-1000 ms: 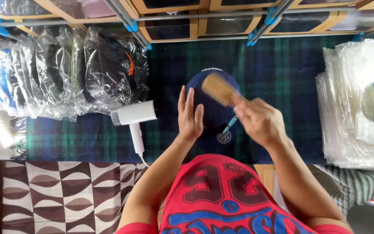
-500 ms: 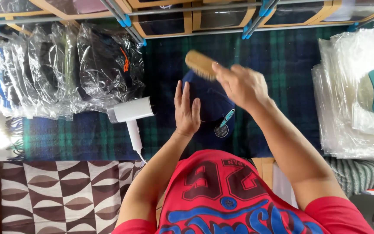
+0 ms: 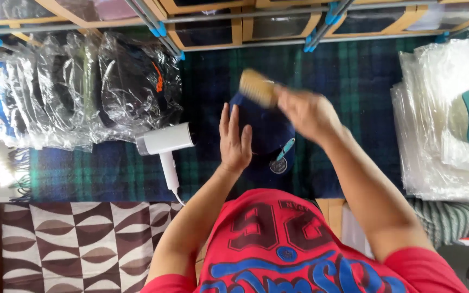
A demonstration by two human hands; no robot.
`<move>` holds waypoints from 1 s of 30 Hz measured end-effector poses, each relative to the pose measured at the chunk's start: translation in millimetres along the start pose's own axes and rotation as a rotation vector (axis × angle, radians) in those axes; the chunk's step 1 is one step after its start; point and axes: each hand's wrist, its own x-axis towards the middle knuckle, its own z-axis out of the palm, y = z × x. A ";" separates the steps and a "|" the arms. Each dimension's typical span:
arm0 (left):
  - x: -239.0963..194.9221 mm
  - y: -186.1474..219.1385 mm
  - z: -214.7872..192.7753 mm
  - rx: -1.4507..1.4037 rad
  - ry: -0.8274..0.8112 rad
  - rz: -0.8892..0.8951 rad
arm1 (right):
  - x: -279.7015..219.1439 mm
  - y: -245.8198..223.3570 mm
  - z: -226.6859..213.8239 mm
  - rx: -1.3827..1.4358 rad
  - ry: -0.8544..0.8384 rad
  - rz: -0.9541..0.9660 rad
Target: The person cleans a blue and yellow baseball cap by brushing the inside and outside with a wooden brush. They then use a white hairdryer to dry the cap, moving it around the surface while holding the cap with their other hand.
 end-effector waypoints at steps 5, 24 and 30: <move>10.4 -0.6 -15.5 0.008 -0.051 -0.051 | -29.5 44.8 17.0 0.157 -0.031 0.463; 130.0 -39.9 17.1 -0.467 -0.645 -0.789 | -110.2 -12.8 34.3 0.828 0.326 0.986; 134.7 -39.5 16.2 -0.388 -0.631 -0.894 | -144.2 -12.2 39.6 0.422 0.143 1.289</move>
